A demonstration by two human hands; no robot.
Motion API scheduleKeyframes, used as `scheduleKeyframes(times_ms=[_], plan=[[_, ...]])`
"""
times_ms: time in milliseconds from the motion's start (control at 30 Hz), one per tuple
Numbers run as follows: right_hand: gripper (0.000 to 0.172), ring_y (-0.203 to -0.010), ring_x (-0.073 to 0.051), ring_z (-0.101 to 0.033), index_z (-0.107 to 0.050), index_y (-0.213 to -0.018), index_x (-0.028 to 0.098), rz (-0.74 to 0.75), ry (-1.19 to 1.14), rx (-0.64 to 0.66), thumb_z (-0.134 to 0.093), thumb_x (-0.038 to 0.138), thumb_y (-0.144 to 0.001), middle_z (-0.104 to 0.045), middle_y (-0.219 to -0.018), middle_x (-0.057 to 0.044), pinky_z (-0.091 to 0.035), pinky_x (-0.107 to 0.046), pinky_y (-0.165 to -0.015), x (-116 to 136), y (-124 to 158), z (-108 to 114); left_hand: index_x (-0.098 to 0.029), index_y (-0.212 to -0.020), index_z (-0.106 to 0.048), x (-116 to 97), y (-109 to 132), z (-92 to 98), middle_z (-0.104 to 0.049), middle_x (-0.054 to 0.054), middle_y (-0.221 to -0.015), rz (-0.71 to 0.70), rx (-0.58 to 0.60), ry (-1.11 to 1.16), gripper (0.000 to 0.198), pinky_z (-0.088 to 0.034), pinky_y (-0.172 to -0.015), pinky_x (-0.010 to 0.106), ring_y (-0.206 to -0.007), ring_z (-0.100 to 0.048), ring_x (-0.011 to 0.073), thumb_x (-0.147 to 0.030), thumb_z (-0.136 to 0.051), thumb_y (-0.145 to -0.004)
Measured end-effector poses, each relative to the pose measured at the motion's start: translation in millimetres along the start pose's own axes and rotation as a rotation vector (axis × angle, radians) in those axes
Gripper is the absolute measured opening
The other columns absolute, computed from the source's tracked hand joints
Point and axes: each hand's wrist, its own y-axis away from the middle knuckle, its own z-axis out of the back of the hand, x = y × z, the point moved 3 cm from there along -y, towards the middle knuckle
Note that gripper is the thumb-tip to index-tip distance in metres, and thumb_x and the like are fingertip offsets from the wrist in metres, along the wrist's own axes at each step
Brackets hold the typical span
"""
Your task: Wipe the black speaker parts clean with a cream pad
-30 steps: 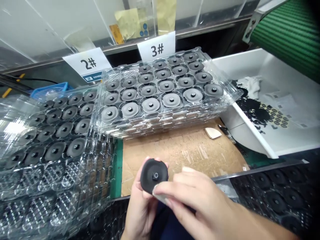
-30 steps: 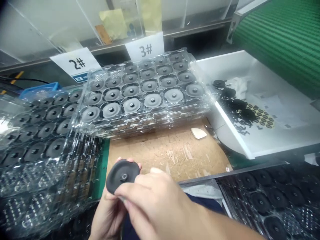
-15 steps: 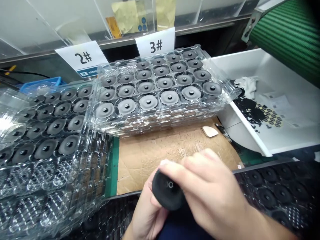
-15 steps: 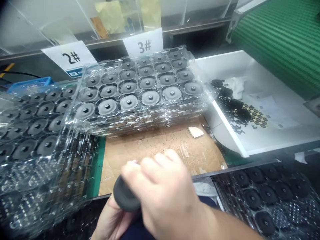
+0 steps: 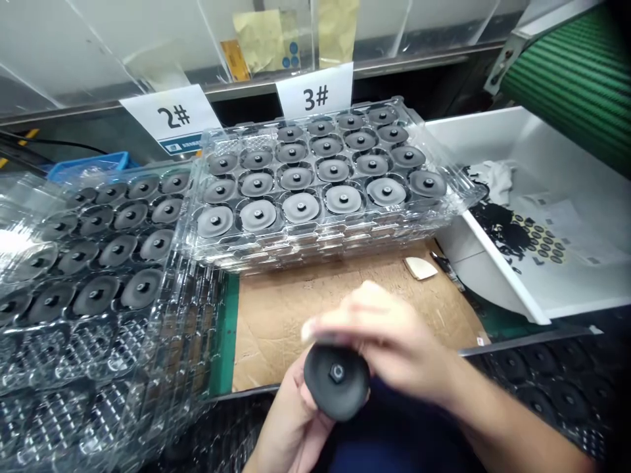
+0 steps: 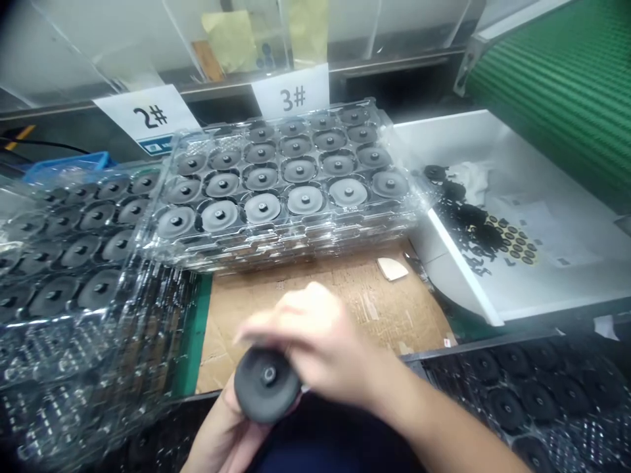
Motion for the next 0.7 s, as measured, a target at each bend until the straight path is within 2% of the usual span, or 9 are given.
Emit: scheduleKeyframes(times_ms=[67, 133, 200, 300, 400, 500, 600, 700], plan=[[0.024, -0.081, -0.014, -0.057, -0.063, -0.105, 0.025, -0.304, 0.014, -0.15, -0.045, 0.022, -0.089, -0.065, -0.092, -0.002, -0.042, -0.028, -0.074, -39.8, 10.0, -1.9, -0.021, -0.107, -0.063, -0.2, -0.1, 5.6, -0.065, 0.008, -0.112, -0.017, 0.019, 0.088, 0.045, -0.052, -0.08, 0.031, -0.099, -0.062, 0.0267, -0.03, -0.073, -0.064], [0.023, -0.084, -0.017, -0.059, -0.063, -0.105, 0.022, -0.44, 0.017, -0.155, -0.046, 0.024, -0.089, -0.066, -0.093, -0.004, -0.045, -0.03, -0.073, -70.0, 28.0, -16.1, -0.02, -0.111, -0.061, 0.2, -2.0, 12.9, -0.062, 0.01, -0.119, -0.035, 0.0, 0.181, 0.047, -0.05, -0.087, 0.032, -0.108, -0.057, 0.0304, -0.03, -0.071, -0.067], [0.023, -0.083, -0.017, -0.061, -0.065, -0.102, 0.021, -0.466, -0.01, -0.083, -0.047, 0.022, -0.088, -0.067, -0.091, -0.005, -0.048, -0.03, -0.072, -85.8, 50.4, -38.9, -0.015, -0.11, -0.061, 1.6, -5.5, 20.3, -0.061, 0.013, -0.119, -0.052, -0.055, 0.253, 0.039, -0.047, -0.092, 0.033, -0.113, -0.053, 0.0308, -0.029, -0.064, -0.074], [0.021, -0.074, -0.016, -0.063, -0.067, -0.099, 0.024, -0.482, -0.054, 0.028, -0.052, 0.019, -0.085, -0.068, -0.08, -0.003, -0.05, -0.029, -0.068, -88.7, 82.1, -72.3, -0.011, -0.113, -0.058, 4.4, -10.3, 26.9, -0.062, 0.016, -0.116, -0.067, -0.096, 0.327, 0.033, -0.043, -0.097, 0.036, -0.115, -0.051, 0.0303, -0.027, -0.047, -0.086], [0.022, -0.072, -0.017, -0.063, -0.067, -0.1, 0.026, -0.5, -0.072, 0.066, -0.054, 0.019, -0.084, -0.067, -0.073, -0.001, -0.05, -0.031, -0.069, -85.3, 95.4, -85.9, -0.011, -0.124, -0.049, 5.8, -11.7, 27.7, -0.062, 0.017, -0.116, -0.051, -0.07, 0.341, 0.039, -0.043, -0.097, 0.038, -0.116, -0.049, 0.0312, -0.026, -0.04, -0.089], [0.023, -0.077, -0.017, -0.063, -0.066, -0.101, 0.026, -0.518, -0.069, 0.026, -0.05, 0.021, -0.086, -0.068, -0.082, -0.003, -0.05, -0.031, -0.07, -87.7, 89.6, -73.6, -0.014, -0.127, -0.045, 5.4, -9.4, 26.2, -0.061, 0.017, -0.118, -0.018, -0.044, 0.353, 0.048, -0.044, -0.096, 0.037, -0.118, -0.047, 0.0323, -0.031, -0.05, -0.083], [0.025, -0.088, -0.019, -0.062, -0.064, -0.105, 0.024, -0.535, -0.047, -0.067, -0.046, 0.024, -0.088, -0.067, -0.096, -0.004, -0.049, -0.033, -0.077, -85.5, 76.7, -43.1, -0.014, -0.118, -0.055, 5.3, -6.3, 24.7, -0.062, 0.015, -0.116, 0.009, -0.021, 0.34, 0.048, -0.045, -0.094, 0.036, -0.116, -0.049, 0.0332, -0.034, -0.061, -0.075], [0.024, -0.098, -0.019, -0.059, -0.062, -0.107, 0.025, -0.539, -0.03, -0.183, -0.047, 0.026, -0.089, -0.065, -0.105, -0.003, -0.045, -0.031, -0.084, -65.7, 62.9, -10.5, -0.015, -0.11, -0.062, 7.5, -4.3, 22.5, -0.062, 0.014, -0.117, 0.011, 0.004, 0.296, 0.042, -0.047, -0.092, 0.034, -0.112, -0.053, 0.0324, -0.034, -0.064, -0.072]])
